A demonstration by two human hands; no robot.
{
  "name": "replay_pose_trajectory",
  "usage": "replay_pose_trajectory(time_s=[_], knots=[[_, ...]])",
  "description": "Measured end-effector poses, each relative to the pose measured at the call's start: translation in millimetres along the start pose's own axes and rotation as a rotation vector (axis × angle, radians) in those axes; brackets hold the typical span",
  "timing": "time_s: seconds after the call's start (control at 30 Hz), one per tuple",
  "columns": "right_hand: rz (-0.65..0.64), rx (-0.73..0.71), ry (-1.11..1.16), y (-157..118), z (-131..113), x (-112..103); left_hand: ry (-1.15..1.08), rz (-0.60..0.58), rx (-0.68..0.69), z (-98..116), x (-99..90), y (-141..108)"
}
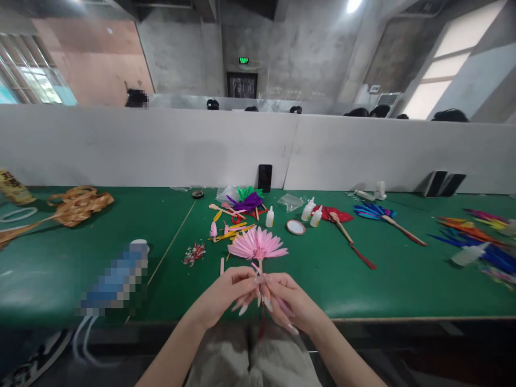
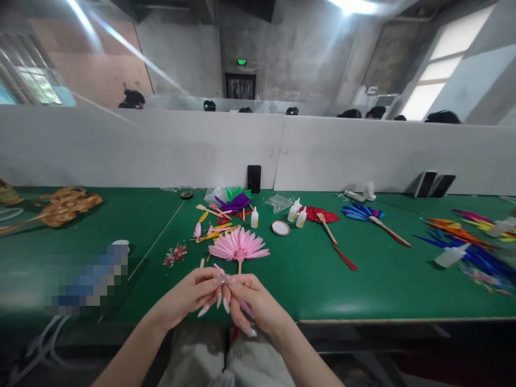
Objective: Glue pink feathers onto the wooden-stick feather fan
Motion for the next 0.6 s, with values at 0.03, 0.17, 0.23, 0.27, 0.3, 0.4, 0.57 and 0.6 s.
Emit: replay_pose_trajectory(time_s=[0.03, 0.17, 0.23, 0.27, 0.3, 0.4, 0.57, 0.6], knots=[[0.022, -0.009, 0.003, -9.8, 2.2, 5.7, 0.067, 0.034, 0.024, 3.6, 4.5, -13.3], [0.130, -0.048, 0.020, -50.5, 14.0, 27.2, 0.215, 0.196, 0.120, 10.3, 25.1, -60.0], [0.166, -0.044, -0.004, -69.6, 20.5, 38.7, 0.262, 0.277, 0.151, 11.4, 39.3, -77.2], [0.173, -0.043, -0.029, -78.2, 23.2, 44.7, 0.283, 0.306, 0.152, 11.7, 47.4, -83.9], [0.175, -0.045, -0.063, -86.1, 25.3, 50.7, 0.299, 0.328, 0.149, 12.3, 55.9, -89.5], [0.179, -0.080, -0.177, -104.8, 26.8, 66.5, 0.339, 0.375, 0.174, 17.7, 79.5, -100.3], [0.237, -0.123, -0.294, -119.1, 21.6, 78.0, 0.428, 0.537, 0.302, 30.3, 97.2, -103.7], [0.247, -0.120, -0.304, -119.3, 21.4, 77.7, 0.436, 0.561, 0.314, 31.0, 97.6, -102.3]])
Point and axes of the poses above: each hand's wrist, its own y-axis towards the middle knuckle, its own x-axis out of the palm, z = x × y, the point moved 5 cm from there along y, towards the middle knuckle, and after that the axes turned 11 degrees about y, right-handed, at the moved point
